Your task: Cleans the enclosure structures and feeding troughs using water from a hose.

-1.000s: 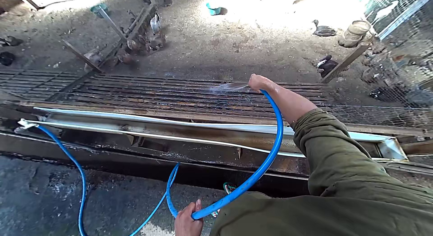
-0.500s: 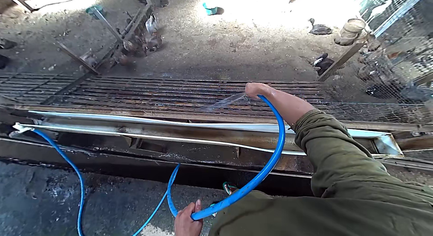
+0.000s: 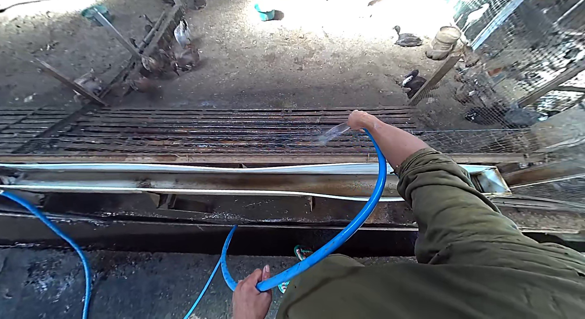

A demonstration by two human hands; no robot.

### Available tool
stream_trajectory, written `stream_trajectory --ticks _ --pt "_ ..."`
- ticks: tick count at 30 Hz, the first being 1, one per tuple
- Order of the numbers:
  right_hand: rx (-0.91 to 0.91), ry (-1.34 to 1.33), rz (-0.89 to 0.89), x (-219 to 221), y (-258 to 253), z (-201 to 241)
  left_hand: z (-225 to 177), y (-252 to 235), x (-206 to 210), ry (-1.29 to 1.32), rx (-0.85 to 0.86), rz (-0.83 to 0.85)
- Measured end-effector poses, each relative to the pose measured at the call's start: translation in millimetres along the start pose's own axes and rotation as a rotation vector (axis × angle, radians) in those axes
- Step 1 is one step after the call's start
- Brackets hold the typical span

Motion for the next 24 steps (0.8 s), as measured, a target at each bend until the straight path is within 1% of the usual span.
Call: stream_trajectory --ticks 4,9,10,13,15,19,24 --pt "0.039 -0.048 -0.023 -0.1 10.7 -14.7 -1.0 -3.4 0.6 0.002 0.006 0.034" --pt "-0.054 -0.023 0.011 3.9 8.9 -23.1 -1.3 -5.3 0.9 0.003 0.038 0.032" --pt "-0.043 -0.048 -0.003 5.6 10.2 -24.3 -1.4 -5.1 0.5 0.007 0.041 0.032" --pt "0.071 -0.182 -0.079 8.6 17.4 -23.5 2.7 -6.1 -0.4 0.004 0.059 0.022" --pt "0.109 -0.194 -0.088 9.6 22.3 -22.1 6.4 -6.0 0.1 -0.013 0.059 0.024" --pt "0.117 -0.207 -0.098 15.5 25.9 -22.8 10.9 -4.5 0.1 -0.016 0.047 0.031" --pt "0.103 -0.354 -0.184 38.8 5.5 -43.8 10.9 -3.8 0.9 -0.03 0.04 0.042"
Point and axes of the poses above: each hand's wrist, its own y-axis away from the middle knuckle, its own x-axis out of the palm, z = x × y, the point moved 1 cm from there along -y, towards the middle knuckle, and after that the axes turned 13 degrees about -x, right-handed, at the moved point
